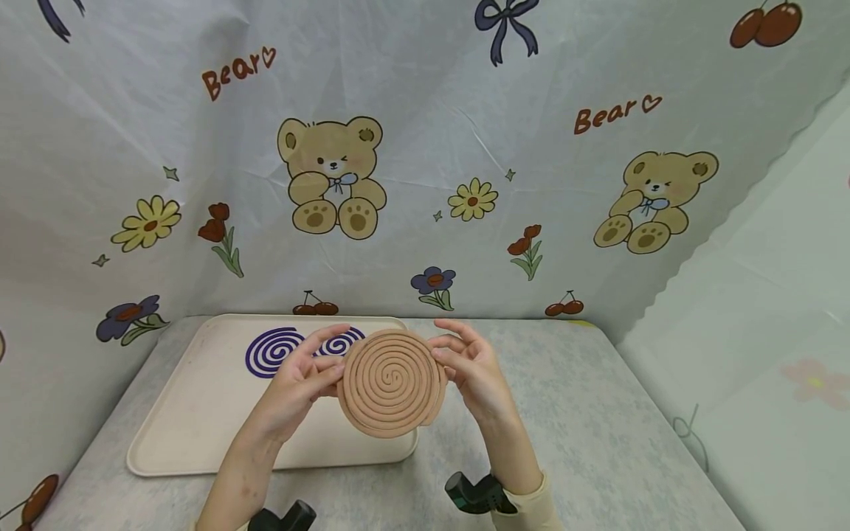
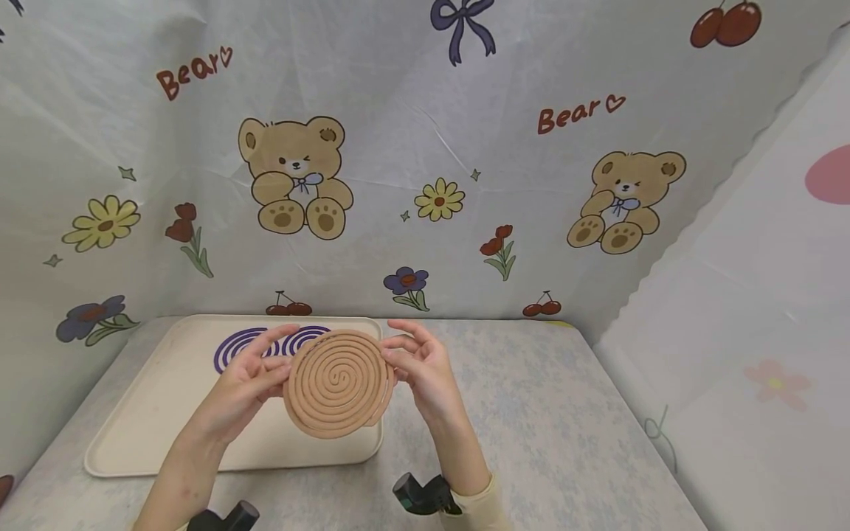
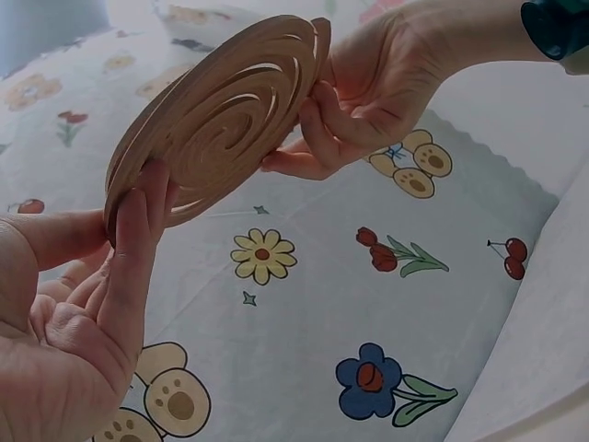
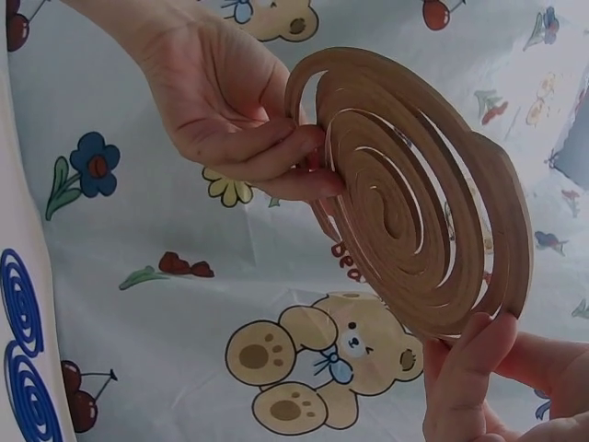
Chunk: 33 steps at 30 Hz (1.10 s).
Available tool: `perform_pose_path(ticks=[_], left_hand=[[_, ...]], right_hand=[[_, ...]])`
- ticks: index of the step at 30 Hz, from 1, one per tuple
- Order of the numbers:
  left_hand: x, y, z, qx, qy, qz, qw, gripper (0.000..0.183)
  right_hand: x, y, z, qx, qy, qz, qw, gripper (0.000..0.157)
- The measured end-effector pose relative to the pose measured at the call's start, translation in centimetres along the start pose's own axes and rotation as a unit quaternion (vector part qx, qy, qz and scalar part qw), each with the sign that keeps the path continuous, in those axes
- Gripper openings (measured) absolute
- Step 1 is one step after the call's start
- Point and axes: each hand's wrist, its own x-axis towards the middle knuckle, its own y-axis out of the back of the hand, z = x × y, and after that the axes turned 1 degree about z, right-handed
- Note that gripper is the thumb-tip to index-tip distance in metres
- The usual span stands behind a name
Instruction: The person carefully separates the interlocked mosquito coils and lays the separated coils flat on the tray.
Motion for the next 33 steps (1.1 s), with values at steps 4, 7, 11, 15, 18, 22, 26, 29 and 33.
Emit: perform_pose_path(ticks=[4, 7, 11, 15, 18, 22, 26, 29, 33], left_hand=[[-0.11, -0.19, 0.10, 0.023, -0.020, 0.007, 0.9995, 0.048], [-0.22, -0.43, 0.33, 0.032, -0.045, 0.012, 0.9984, 0.048], [-0.32, -0.74, 0.67, 0.027, -0.060, 0.022, 0.9976, 0.048], [-0.33, -0.80, 0.73, 0.020, -0.051, 0.025, 0.9982, 0.047], [-0.28, -0.74, 0.61, 0.006, -0.045, 0.015, 0.9989, 0.047], [-0.19, -0.69, 0.43, -0.008, -0.044, 0.001, 0.9990, 0.047], [-0.24, -0.73, 0.51, 0.010, -0.049, 0.011, 0.9987, 0.047], [-0.30, -0.80, 0.59, 0.019, -0.053, 0.019, 0.9983, 0.047], [-0.29, -0.89, 0.58, 0.013, -0.067, 0.021, 0.9974, 0.047]], right_hand=[[0.05, -0.03, -0.05, 0.012, -0.009, -0.001, 1.000, 0.036], [0.10, -0.07, 0.03, 0.014, -0.018, 0.000, 1.000, 0.037], [0.09, -0.16, 0.22, -0.006, -0.017, 0.006, 1.000, 0.039], [-0.08, -0.17, 0.41, -0.027, 0.027, 0.001, 0.999, 0.040], [-0.21, -0.11, 0.44, -0.016, 0.061, -0.016, 0.998, 0.040], [-0.27, -0.09, 0.41, 0.009, 0.054, -0.031, 0.998, 0.040], [-0.21, -0.27, 0.45, 0.001, 0.023, -0.021, 1.000, 0.039], [-0.10, -0.45, 0.54, -0.007, 0.007, -0.017, 1.000, 0.037], [0.08, -0.64, 0.63, -0.007, 0.000, -0.013, 1.000, 0.036]])
